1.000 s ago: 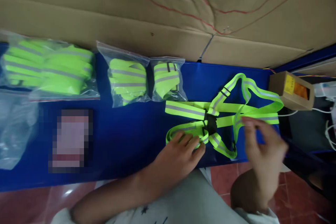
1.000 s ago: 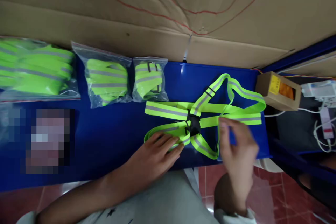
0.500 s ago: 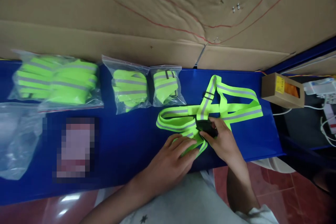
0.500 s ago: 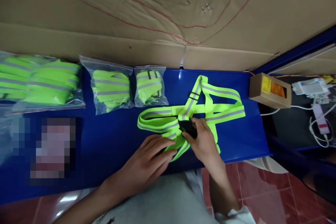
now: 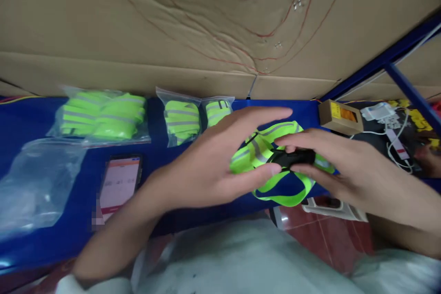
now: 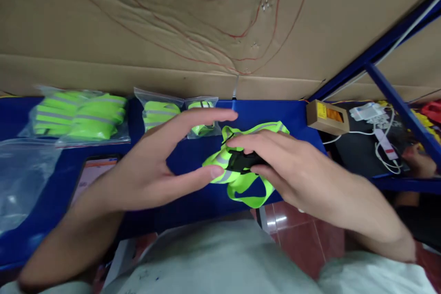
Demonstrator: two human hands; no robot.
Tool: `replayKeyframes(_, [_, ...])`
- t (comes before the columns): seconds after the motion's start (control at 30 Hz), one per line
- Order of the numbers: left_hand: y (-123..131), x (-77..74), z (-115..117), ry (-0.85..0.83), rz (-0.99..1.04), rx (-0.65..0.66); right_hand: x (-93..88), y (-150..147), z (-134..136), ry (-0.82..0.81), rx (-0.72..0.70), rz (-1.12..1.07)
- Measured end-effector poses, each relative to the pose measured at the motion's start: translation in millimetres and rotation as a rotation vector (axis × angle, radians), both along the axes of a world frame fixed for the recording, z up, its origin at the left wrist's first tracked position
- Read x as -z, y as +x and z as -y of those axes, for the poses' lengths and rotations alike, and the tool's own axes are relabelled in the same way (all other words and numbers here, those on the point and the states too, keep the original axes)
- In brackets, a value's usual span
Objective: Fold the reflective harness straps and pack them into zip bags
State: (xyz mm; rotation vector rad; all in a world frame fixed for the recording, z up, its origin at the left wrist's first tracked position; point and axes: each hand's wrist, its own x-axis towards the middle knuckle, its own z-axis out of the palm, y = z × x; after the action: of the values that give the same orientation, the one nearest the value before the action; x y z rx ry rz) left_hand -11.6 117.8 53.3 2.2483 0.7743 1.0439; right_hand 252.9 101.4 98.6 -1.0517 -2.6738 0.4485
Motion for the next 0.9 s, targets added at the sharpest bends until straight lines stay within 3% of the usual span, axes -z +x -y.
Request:
replayKeyframes(0.13, [5, -29.8, -19, -0.063, -0.005, 0.164, -52.6, -5, -1, 0.145, -0.023, 0.031])
replayKeyframes(0.23, [8, -56.3, -27, -0.057, -0.107, 0.163, -79.4, -5, 2, 0.229, -0.007, 0.081])
replayKeyframes(0.33, [9, -83.9, -31, 0.007, -0.166, 0.13, -95.5, -4, 5, 0.295, 0.019, 0.106])
replayKeyframes(0.4, [9, -99.3, -35, 0.001, -0.186, 0.173, -103.5, -3, 6, 0.34, 0.033, 0.128])
replayKeyframes(0.53, [11, -116.5, -47, 0.058, -0.294, 0.278, -114.8, 0, 2, 0.406, 0.046, 0.157])
replayKeyframes(0.63, [10, -120.5, -47, 0.304, -0.272, 0.127, -115.5, 1, -8, 0.368, 0.098, 0.084])
replayKeyframes(0.77, [8, -122.1, -36, 0.624, -0.26, -0.156, -104.5, 7, -29, 0.159, 0.125, -0.053])
replayKeyframes(0.9, [8, -117.2, -39, 0.746, -0.228, -0.392, -83.6, 16, -53, 0.085, 0.136, -0.169])
